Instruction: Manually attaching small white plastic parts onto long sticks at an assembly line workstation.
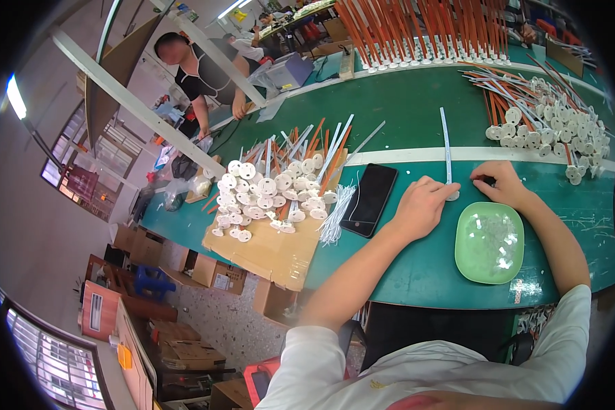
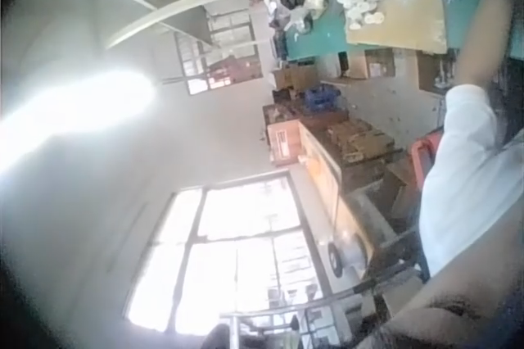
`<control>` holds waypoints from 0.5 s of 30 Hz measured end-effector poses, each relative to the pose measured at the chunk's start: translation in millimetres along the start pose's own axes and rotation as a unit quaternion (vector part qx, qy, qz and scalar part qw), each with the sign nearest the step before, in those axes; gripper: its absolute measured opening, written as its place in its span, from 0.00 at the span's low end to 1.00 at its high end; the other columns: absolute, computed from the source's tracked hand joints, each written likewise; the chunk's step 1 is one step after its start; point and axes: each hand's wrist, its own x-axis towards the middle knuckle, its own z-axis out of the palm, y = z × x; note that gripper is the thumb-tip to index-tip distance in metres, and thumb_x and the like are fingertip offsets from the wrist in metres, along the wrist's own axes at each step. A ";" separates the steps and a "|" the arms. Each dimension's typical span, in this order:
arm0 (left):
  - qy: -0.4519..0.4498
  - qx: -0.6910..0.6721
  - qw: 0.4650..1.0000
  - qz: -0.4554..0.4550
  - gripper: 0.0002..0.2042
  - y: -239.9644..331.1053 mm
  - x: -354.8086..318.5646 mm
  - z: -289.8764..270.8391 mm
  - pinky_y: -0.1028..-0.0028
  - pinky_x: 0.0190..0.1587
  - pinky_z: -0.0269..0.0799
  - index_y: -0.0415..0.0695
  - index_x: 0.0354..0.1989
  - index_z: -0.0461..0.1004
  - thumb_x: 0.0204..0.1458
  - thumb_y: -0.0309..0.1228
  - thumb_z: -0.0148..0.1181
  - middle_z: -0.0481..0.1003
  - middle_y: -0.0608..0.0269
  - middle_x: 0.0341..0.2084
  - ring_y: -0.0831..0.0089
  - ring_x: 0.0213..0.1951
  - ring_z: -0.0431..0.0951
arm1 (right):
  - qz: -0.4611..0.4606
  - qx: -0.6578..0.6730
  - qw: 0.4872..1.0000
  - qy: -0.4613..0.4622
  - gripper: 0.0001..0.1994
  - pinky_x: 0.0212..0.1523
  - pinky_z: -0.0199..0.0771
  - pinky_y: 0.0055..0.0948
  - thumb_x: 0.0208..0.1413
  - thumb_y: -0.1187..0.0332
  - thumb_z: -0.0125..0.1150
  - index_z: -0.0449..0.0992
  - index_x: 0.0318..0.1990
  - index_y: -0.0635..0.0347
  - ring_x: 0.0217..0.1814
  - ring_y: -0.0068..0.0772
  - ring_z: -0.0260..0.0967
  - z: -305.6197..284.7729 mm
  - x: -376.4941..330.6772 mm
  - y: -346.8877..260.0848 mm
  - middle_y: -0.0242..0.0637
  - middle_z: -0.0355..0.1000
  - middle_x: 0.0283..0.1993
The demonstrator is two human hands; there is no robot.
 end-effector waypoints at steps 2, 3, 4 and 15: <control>-0.001 0.002 1.000 -0.005 0.18 -0.7 0.0 -0.7 0.62 0.44 0.74 0.44 0.51 0.78 0.51 0.18 0.59 0.81 0.59 0.36 0.57 0.39 0.76 | 0.006 -0.002 1.000 -0.001 0.07 0.35 0.78 0.31 0.51 0.78 0.66 0.81 0.38 0.65 0.33 0.34 0.78 -0.6 1.2 -2.5 0.43 0.79 0.33; 0.000 0.010 1.000 -0.001 0.17 -1.3 0.1 -1.0 0.62 0.44 0.74 0.44 0.51 0.78 0.51 0.19 0.59 0.81 0.59 0.36 0.57 0.39 0.77 | 0.005 -0.002 1.000 -0.002 0.07 0.35 0.78 0.31 0.51 0.78 0.66 0.81 0.38 0.65 0.33 0.34 0.78 0.2 0.6 -2.0 0.43 0.79 0.33; 0.002 0.018 1.000 0.003 0.17 -1.4 -0.2 -1.3 0.62 0.44 0.74 0.44 0.50 0.78 0.51 0.19 0.59 0.81 0.59 0.36 0.57 0.39 0.77 | -0.001 -0.003 1.000 0.001 0.06 0.35 0.77 0.30 0.51 0.78 0.66 0.81 0.38 0.65 0.32 0.34 0.77 1.4 0.0 -0.8 0.42 0.79 0.33; 0.010 0.031 0.999 -0.001 0.15 3.6 2.5 -3.5 0.62 0.43 0.75 0.42 0.49 0.78 0.51 0.19 0.59 0.82 0.58 0.35 0.56 0.38 0.78 | -0.033 -0.017 0.999 0.006 0.06 0.34 0.77 0.30 0.50 0.78 0.67 0.81 0.37 0.66 0.31 0.33 0.77 2.3 2.1 4.4 0.42 0.78 0.31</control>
